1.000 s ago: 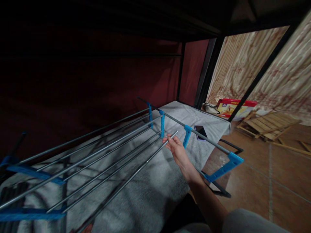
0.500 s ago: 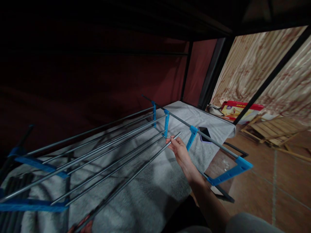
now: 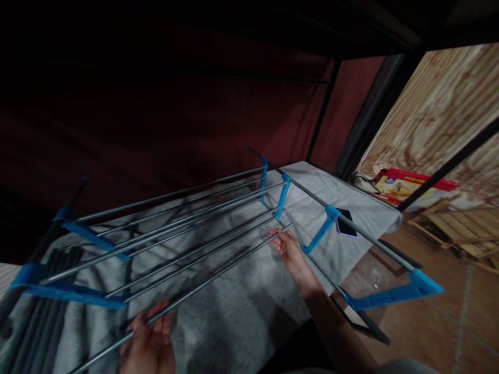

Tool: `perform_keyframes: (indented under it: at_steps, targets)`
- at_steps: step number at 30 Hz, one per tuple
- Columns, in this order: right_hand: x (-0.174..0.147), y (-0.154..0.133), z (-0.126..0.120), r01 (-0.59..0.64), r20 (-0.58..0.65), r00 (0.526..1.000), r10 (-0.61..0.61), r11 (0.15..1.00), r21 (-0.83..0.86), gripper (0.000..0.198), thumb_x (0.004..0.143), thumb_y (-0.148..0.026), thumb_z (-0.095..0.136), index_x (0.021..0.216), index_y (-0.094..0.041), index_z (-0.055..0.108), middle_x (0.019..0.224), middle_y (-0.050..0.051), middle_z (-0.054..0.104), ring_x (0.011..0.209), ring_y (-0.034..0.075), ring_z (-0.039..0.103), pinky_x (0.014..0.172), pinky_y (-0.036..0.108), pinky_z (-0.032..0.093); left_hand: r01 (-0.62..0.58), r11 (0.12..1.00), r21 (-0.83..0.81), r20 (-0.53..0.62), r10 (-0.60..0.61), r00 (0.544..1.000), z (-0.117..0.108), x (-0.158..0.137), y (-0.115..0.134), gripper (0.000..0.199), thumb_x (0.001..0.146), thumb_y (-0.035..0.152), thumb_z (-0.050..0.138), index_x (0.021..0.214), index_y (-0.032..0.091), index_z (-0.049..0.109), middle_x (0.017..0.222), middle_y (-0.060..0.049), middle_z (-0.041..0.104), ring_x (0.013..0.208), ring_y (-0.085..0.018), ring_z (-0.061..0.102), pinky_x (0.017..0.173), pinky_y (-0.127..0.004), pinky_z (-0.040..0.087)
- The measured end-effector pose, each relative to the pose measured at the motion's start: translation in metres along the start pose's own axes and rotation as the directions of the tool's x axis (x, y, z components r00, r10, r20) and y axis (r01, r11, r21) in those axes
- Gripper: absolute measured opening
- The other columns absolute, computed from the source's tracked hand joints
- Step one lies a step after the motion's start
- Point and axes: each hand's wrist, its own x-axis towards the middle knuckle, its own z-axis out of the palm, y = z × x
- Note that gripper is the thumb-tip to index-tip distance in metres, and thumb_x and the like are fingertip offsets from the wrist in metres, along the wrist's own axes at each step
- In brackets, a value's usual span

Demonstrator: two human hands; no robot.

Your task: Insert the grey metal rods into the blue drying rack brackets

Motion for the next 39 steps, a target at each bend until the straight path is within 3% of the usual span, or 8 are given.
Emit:
perform_keyframes:
  at_steps: [2,5,10,15,20,26,31,39]
  targets:
    - [0.002,0.010,-0.004,-0.062,-0.015,0.998,0.062,0.998,0.009,0.022,0.076,-0.033,0.089,0.083,-0.023,0.071,0.091,0.004,0.077,0.089,0.019,0.074,0.088,0.033,0.061,0.053,0.995,-0.088,-0.008,-0.054,0.998,0.028,-0.018,0.012,0.036,0.073,0.050,0.087,0.086,0.025,0.066,0.087,0.001,0.074,0.094,-0.023,0.072,0.083,-0.037,0.059]
    - [0.005,0.022,-0.010,-0.163,-0.044,0.985,0.164,0.986,0.021,0.017,0.079,-0.029,0.086,0.082,-0.022,0.071,0.089,0.005,0.078,0.088,0.019,0.074,0.088,0.032,0.061,0.036,0.995,-0.092,0.106,-0.026,0.994,0.064,-0.044,0.023,0.040,0.074,0.048,0.088,0.101,0.026,0.069,0.099,-0.001,0.077,0.100,-0.022,0.073,0.083,-0.034,0.060]
    - [0.001,0.038,-0.012,-0.242,-0.033,0.970,0.243,0.970,0.033,0.012,0.085,-0.027,0.082,0.087,-0.022,0.071,0.092,0.005,0.079,0.091,0.019,0.076,0.089,0.033,0.062,-0.014,1.000,-0.012,0.212,0.016,0.977,0.096,-0.064,0.018,0.044,0.084,0.050,0.081,0.116,0.026,0.064,0.108,-0.006,0.077,0.108,-0.025,0.074,0.087,-0.036,0.062]
    - [-0.004,0.047,-0.007,-0.241,-0.014,0.970,0.242,0.970,0.035,0.014,0.086,-0.032,0.081,0.090,-0.024,0.070,0.096,0.005,0.079,0.093,0.019,0.076,0.091,0.034,0.064,-0.006,0.997,-0.071,0.280,0.026,0.960,0.109,-0.062,0.006,0.041,0.088,0.047,0.078,0.119,0.025,0.061,0.112,-0.006,0.076,0.113,-0.024,0.073,0.094,-0.038,0.061]
    - [0.004,0.042,-0.021,-0.182,-0.049,0.982,0.180,0.982,-0.039,0.016,0.085,-0.036,0.082,0.090,-0.026,0.069,0.094,0.003,0.078,0.090,0.019,0.077,0.091,0.035,0.066,0.059,0.995,-0.078,0.313,-0.032,0.949,0.119,-0.067,-0.008,0.038,0.089,0.048,0.077,0.113,0.023,0.061,0.114,-0.008,0.075,0.113,-0.023,0.072,0.096,-0.040,0.060]
    - [0.014,0.036,-0.048,-0.232,-0.131,0.965,0.226,0.972,-0.032,0.010,0.087,-0.024,0.076,0.090,-0.026,0.067,0.086,0.001,0.077,0.081,0.017,0.076,0.081,0.031,0.067,0.080,0.997,-0.024,0.356,-0.066,0.932,0.135,-0.081,-0.018,0.040,0.091,0.054,0.072,0.115,0.024,0.060,0.115,-0.010,0.074,0.110,-0.023,0.072,0.094,-0.042,0.060]
    - [0.018,0.032,-0.054,-0.283,-0.201,0.937,0.285,0.958,0.040,0.011,0.092,-0.016,0.067,0.088,-0.026,0.067,0.085,0.001,0.076,0.076,0.014,0.074,0.076,0.027,0.066,0.020,1.000,0.009,0.412,-0.021,0.911,0.149,-0.085,-0.017,0.039,0.094,0.055,0.068,0.116,0.024,0.059,0.115,-0.011,0.074,0.107,-0.023,0.071,0.095,-0.042,0.059]
    - [-0.006,0.047,-0.023,-0.328,-0.020,0.945,0.328,0.945,-0.014,0.009,0.085,-0.027,0.079,0.086,-0.026,0.070,0.090,0.004,0.077,0.089,0.020,0.076,0.090,0.035,0.066,-0.151,0.980,0.126,0.471,0.075,0.879,0.156,-0.085,-0.010,0.035,0.099,0.053,0.059,0.119,0.024,0.061,0.115,-0.011,0.075,0.112,-0.024,0.069,0.106,-0.044,0.051]
